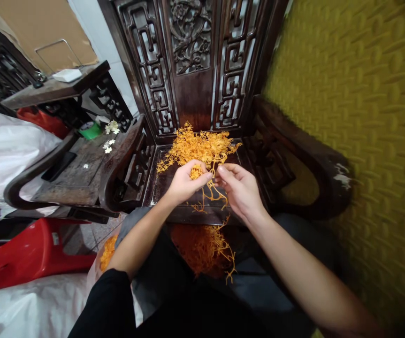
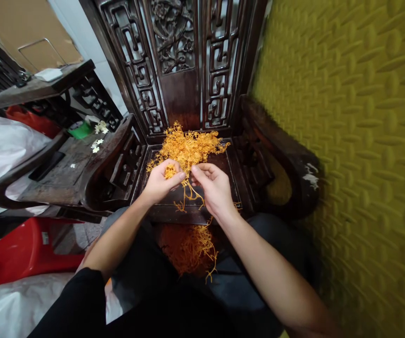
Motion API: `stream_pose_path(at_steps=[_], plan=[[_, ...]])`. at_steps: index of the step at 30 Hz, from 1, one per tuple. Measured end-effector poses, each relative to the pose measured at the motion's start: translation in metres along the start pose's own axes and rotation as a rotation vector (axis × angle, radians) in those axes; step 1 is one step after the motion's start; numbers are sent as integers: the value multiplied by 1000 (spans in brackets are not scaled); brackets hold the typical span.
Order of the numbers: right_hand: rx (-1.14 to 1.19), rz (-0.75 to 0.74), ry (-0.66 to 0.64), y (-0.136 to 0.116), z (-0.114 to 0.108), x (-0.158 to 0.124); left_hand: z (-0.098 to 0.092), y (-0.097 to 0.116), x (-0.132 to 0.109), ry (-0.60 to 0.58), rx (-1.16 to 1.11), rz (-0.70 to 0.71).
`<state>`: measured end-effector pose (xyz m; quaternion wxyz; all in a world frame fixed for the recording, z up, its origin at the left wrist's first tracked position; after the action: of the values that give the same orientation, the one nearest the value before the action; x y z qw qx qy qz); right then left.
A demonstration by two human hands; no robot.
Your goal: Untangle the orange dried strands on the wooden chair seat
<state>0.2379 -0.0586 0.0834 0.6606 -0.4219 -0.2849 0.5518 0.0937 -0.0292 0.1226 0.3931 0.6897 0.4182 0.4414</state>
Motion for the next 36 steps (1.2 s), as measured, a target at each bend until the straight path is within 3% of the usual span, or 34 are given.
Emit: stream_pose_path(at_steps=[4, 7, 10, 12, 13, 15, 19, 21, 24, 27, 33, 36], plan=[[-200, -68, -34, 8, 5, 0, 7, 2, 1, -32, 78, -4], [-174, -67, 31, 14, -6, 15, 17, 3, 2, -61, 142, -21], [-23, -50, 192, 4, -41, 42, 19, 3, 0, -61, 84, -56], [102, -137, 354, -16, -71, 55, 16, -3, -2, -66, -37, -114], [125, -178, 372, -25, -78, 58, 14, -8, -2, -71, -119, -158], [45, -201, 271, -33, -70, 57, 10, -20, -1, -77, -290, -253], [-158, -147, -128, -12, -6, 25, 4, -35, 7, -46, -508, -337], [-184, -141, -223, -1, 17, 10, 5, -39, 9, -32, -524, -348], [-165, -147, -247, 6, 28, 4, 15, -40, 8, -85, -508, -349], [-102, -155, -233, 4, 26, 7, 28, -44, 5, -151, -544, -393], [-124, -193, -136, -4, 10, 16, 35, -66, 8, -74, -610, -570], [-104, -138, -69, 1, 0, 23, 35, -76, 8, -77, -748, -673]])
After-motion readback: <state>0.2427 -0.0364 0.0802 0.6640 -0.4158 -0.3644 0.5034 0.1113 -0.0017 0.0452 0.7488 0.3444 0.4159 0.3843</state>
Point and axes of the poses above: each hand's wrist, its own x-axis towards the middle knuckle, its own z-axis out of the palm, y = z × x, the point moved 9 cm from there along x, towards the middle knuckle, and after that the axes turned 6 degrees about y, right-handed, at the moved point
